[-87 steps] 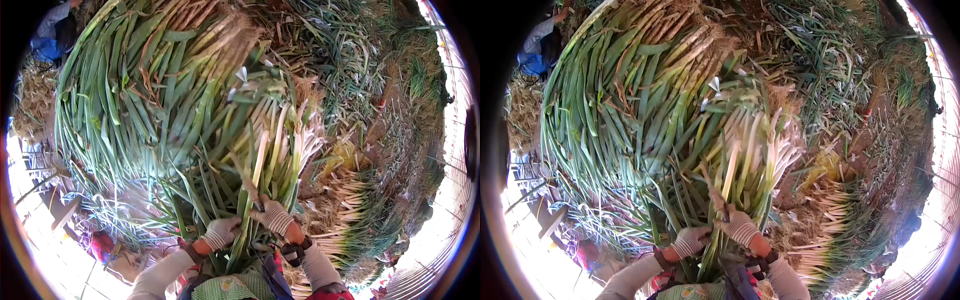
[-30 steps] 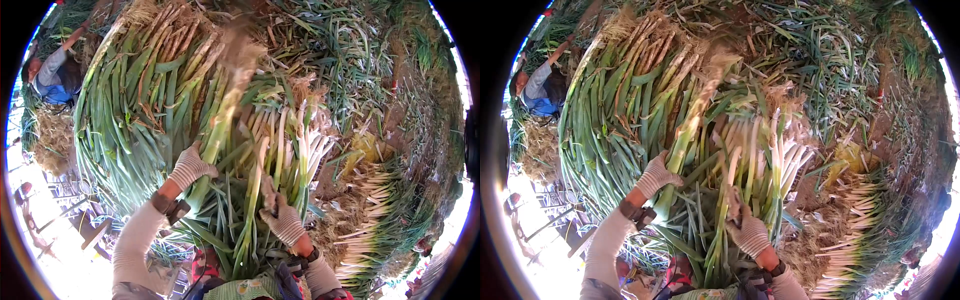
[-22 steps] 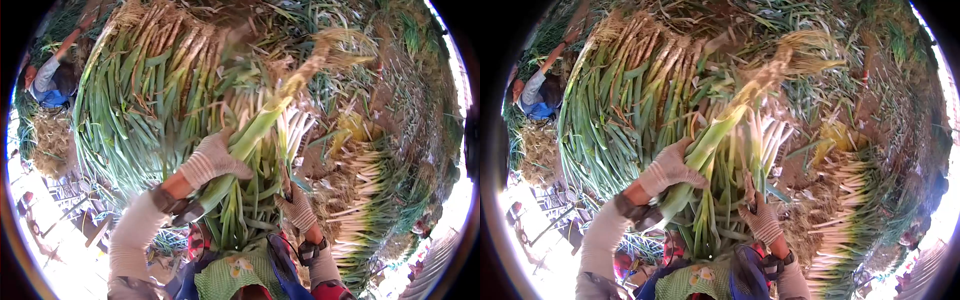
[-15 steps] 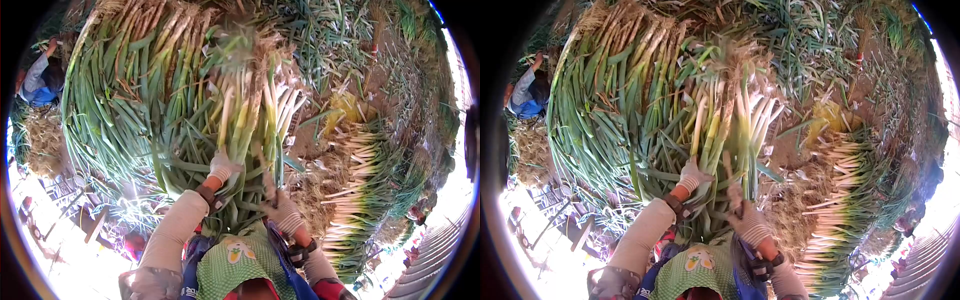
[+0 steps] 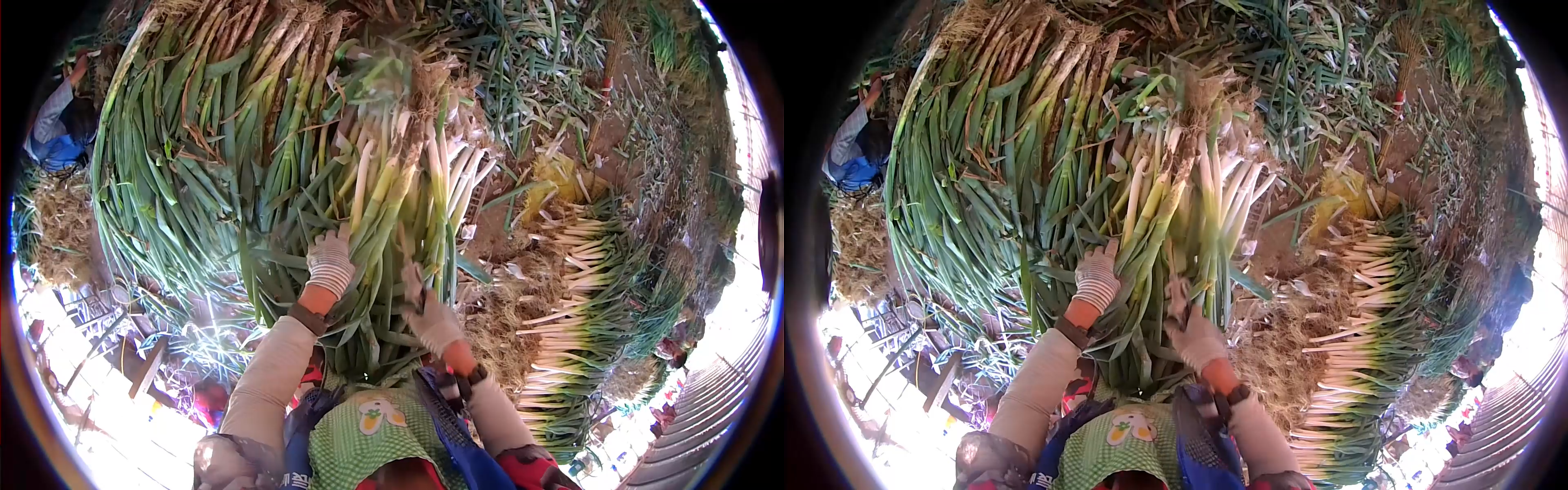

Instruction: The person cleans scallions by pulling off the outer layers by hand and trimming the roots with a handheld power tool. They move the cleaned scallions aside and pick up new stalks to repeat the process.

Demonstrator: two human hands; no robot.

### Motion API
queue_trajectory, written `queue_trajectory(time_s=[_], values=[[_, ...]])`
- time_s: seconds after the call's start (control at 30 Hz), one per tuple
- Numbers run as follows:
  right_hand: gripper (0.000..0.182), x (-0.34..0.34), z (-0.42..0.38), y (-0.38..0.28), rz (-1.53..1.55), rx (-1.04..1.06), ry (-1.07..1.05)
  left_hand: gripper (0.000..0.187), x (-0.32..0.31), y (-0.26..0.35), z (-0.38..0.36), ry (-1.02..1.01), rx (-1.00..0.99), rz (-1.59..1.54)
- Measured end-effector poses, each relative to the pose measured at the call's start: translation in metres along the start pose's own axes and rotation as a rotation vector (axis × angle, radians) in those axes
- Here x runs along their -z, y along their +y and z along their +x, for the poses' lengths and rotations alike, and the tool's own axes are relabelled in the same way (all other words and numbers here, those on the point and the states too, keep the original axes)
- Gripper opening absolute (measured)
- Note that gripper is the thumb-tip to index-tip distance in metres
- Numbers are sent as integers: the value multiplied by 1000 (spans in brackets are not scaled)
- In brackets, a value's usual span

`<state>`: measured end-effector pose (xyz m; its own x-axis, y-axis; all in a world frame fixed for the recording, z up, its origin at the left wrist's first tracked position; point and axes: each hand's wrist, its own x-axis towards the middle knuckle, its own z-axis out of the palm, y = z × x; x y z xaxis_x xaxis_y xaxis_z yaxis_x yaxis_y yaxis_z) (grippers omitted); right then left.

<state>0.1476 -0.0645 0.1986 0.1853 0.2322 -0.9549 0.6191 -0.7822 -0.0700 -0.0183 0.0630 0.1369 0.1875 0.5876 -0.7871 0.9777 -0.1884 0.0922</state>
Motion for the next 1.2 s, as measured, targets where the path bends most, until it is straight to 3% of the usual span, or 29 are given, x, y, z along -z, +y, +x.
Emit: queue_trajectory(time_s=[0.03,0.13,0.17,0.27,0.3,0.33,0.43,0.6,0.7,0.73,0.8,0.83,0.93,1.0,1.07,1.1,1.2], values=[[60,10,9,-6,29,87,111,61,-8,-1,-2,203,-57,75],[56,36,45,-23,114,161,341,57,-25,6,-7,522,-377,199],[57,37,42,-25,168,138,354,55,-33,13,-9,397,-456,144],[61,17,0,-12,69,95,54,60,-51,44,-25,223,-316,21],[62,2,-9,-4,24,74,10,79,-59,47,-20,262,-233,16],[63,-5,-15,-4,-18,55,-33,80,-60,48,-13,281,-203,6],[60,-5,-3,-11,-12,102,77,84,-62,40,4,384,-172,-12],[51,20,54,-20,110,171,309,78,-48,34,24,329,-126,-41],[55,0,14,-10,47,182,124,75,-35,38,35,162,-65,-53],[56,-8,2,-6,-3,175,33,75,-34,38,39,89,-44,-138],[58,-14,-7,-2,-40,198,77,75,-28,35,45,-45,-6,-300],[58,-9,-9,-5,-12,204,111,73,-12,31,36,-108,-104,-381],[57,2,-12,-9,57,252,198,65,-49,14,42,-184,-299,-1039],[57,6,-20,-9,126,247,266,70,-47,11,16,-253,-179,-1215],[58,4,-40,-1,65,158,174,68,-51,9,-4,-296,-82,-1323],[57,-2,-50,8,35,139,115,61,-56,7,-9,-358,-66,-1614],[58,-9,-53,14,-76,105,63,64,-65,6,-18,-336,-93,-1743]])
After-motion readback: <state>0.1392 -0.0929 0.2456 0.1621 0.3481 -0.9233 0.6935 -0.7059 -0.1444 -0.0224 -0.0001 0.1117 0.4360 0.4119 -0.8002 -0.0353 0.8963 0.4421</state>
